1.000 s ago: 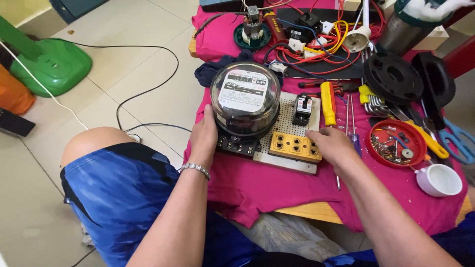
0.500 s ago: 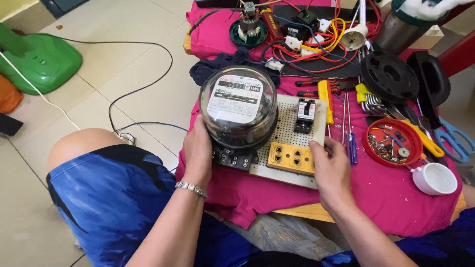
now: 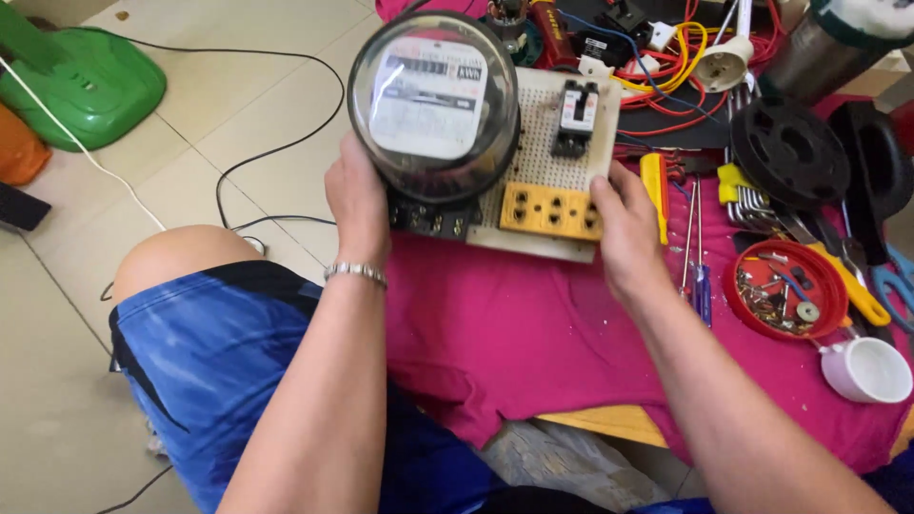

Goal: Adjusting electrical connections on a terminal block using a screwdriver and cleaning a plastic component with a cloth.

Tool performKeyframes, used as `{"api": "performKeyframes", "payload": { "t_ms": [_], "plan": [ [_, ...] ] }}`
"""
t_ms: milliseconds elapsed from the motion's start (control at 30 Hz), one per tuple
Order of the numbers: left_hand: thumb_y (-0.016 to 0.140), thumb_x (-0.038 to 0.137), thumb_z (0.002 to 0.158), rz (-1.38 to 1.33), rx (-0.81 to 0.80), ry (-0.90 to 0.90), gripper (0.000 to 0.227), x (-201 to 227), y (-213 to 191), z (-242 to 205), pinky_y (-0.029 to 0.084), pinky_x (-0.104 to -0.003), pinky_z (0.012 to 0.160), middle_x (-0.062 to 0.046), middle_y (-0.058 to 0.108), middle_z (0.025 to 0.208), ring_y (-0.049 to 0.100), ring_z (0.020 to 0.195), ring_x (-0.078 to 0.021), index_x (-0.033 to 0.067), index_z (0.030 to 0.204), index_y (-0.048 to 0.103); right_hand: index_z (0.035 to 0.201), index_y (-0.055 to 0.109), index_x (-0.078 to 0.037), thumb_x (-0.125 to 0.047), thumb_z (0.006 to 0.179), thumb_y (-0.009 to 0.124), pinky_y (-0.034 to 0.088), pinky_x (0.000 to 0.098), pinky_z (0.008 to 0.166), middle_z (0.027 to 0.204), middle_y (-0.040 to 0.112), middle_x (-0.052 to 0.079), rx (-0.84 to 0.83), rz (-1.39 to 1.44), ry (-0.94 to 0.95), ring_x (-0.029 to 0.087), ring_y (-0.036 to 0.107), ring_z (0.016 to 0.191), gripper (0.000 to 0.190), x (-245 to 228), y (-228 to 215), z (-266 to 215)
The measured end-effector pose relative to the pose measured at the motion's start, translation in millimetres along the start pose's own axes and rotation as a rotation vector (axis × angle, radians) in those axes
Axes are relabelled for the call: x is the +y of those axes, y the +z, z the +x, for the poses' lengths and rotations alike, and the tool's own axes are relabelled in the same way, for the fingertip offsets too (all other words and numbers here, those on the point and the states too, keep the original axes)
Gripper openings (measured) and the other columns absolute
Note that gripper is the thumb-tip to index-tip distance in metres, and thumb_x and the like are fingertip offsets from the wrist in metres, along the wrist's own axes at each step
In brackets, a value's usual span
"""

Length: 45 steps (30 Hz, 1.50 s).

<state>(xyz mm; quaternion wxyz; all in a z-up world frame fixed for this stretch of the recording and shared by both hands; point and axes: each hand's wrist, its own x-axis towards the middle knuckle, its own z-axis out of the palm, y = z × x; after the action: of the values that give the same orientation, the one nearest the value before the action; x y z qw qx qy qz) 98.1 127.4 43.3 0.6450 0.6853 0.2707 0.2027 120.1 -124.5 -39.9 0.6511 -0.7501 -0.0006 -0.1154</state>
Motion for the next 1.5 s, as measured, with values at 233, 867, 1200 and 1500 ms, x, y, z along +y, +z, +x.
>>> {"api": "performKeyframes", "payload": {
  "t_ms": [233, 867, 1200, 1500],
  "plan": [
    [0.043, 0.048, 0.087, 0.045, 0.003, -0.038, 0.068, -21, 15, 66, 0.04, -0.049, 0.108, -0.025, 0.069, 0.123, 0.058, 0.129, -0.0379, -0.0056, 0.113, 0.075, 0.145, 0.051, 0.006, -0.03, 0.105, 0.06, 0.042, 0.0493, 0.112, 0.141, 0.056, 0.029, -0.071, -0.088, 0.052, 0.041, 0.052, 0.136, 0.055, 11, 27, 29],
    [0.042, 0.054, 0.081, -0.015, -0.135, -0.219, 0.071, -44, 23, 106, 0.053, -0.027, 0.083, -0.011, 0.077, 0.108, 0.066, 0.094, -0.0179, -0.0024, 0.108, 0.075, 0.144, 0.05, 0.002, -0.031, 0.101, 0.051, 0.047, 0.0273, 0.103, 0.14, 0.062, 0.015, -0.086, -0.093, 0.199, 0.019, 0.061, 0.124, 0.054, 22, 25, 52],
    [0.042, 0.031, 0.095, 0.313, 0.07, 0.143, 0.054, -76, 12, 69, 0.04, -0.052, 0.113, -0.022, 0.068, 0.132, 0.059, 0.129, -0.0395, 0.0028, 0.134, 0.067, 0.151, 0.043, 0.006, -0.042, 0.109, 0.058, 0.043, 0.0558, 0.109, 0.142, 0.052, 0.033, -0.021, -0.29, 0.126, 0.046, 0.052, 0.133, 0.066, 9, 19, 24],
    [0.059, 0.009, 0.083, 0.596, -0.157, 0.241, 0.063, -90, 3, 38, 0.047, -0.053, 0.108, -0.022, 0.063, 0.132, 0.061, 0.125, -0.042, 0.0003, 0.146, 0.054, 0.152, 0.044, 0.004, -0.021, 0.095, 0.072, 0.04, 0.0602, 0.109, 0.134, 0.054, 0.033, 0.013, -0.561, -0.111, 0.052, 0.053, 0.129, 0.068, 2, 18, -26]
  ]
}}
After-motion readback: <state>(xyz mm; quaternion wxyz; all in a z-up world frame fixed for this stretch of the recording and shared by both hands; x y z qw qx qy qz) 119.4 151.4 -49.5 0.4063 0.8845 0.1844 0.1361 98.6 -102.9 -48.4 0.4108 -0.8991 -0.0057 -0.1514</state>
